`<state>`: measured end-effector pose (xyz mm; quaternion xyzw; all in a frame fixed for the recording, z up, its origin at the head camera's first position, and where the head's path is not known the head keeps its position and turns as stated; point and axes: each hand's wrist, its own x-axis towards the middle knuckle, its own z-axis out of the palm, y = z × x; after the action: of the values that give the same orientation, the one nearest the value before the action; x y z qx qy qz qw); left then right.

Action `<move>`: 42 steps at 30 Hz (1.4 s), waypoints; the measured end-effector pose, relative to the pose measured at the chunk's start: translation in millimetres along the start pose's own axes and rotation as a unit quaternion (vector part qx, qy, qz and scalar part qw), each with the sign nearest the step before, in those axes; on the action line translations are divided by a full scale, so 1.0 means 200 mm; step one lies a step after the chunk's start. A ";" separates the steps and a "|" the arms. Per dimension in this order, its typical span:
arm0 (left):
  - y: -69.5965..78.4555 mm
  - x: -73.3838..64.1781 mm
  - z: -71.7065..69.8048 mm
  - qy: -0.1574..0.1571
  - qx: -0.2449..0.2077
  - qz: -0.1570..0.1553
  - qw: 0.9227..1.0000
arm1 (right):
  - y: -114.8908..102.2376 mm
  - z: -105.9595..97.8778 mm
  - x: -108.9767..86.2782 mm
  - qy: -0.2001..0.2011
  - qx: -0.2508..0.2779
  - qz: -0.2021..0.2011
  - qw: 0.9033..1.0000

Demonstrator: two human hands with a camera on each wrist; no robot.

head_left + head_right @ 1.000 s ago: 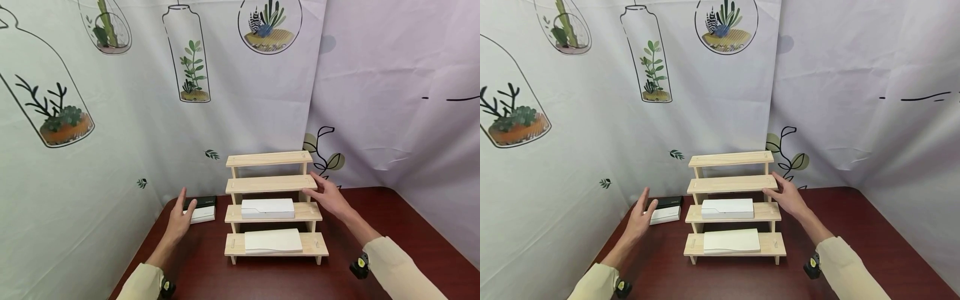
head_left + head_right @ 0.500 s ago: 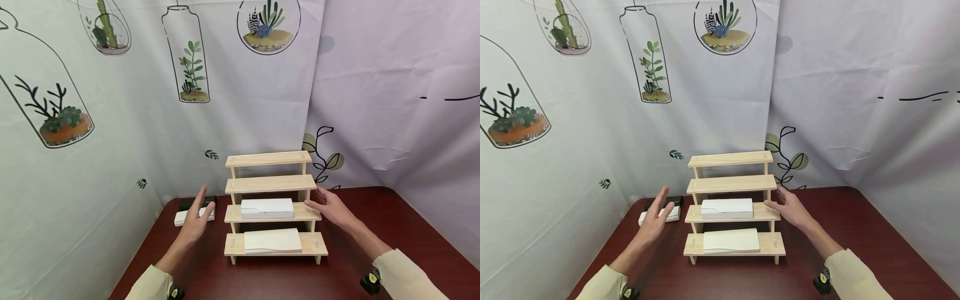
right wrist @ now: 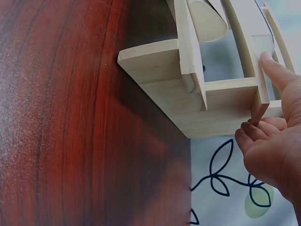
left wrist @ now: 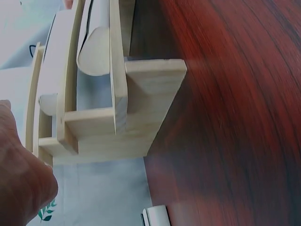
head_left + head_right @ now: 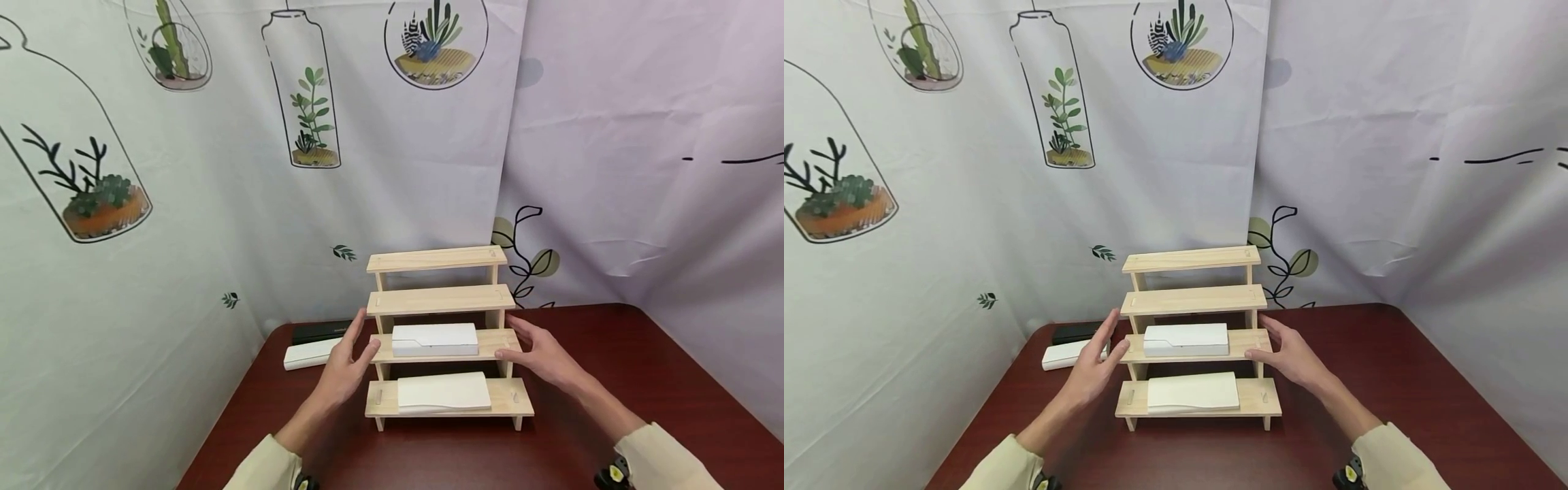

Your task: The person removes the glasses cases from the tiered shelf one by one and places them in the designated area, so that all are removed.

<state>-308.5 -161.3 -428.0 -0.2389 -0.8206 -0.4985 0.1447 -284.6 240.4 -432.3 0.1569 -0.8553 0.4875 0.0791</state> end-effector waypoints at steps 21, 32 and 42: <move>0.08 -0.06 0.14 -0.006 0.104 0.005 0.995 | 0.03 0.01 -0.03 0.005 0.003 0.011 1.000; 0.09 0.00 0.18 -0.044 0.105 0.005 0.993 | 0.04 0.01 -0.03 0.006 -0.006 0.010 1.000; 0.09 0.05 0.20 -0.061 0.101 0.008 0.993 | 0.04 0.00 -0.03 -0.001 -0.021 0.011 1.000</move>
<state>-306.8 -117.5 -428.8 -0.2592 -0.8722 -0.3965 0.1220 -281.9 245.6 -440.6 0.1464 -0.8672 0.4698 0.0763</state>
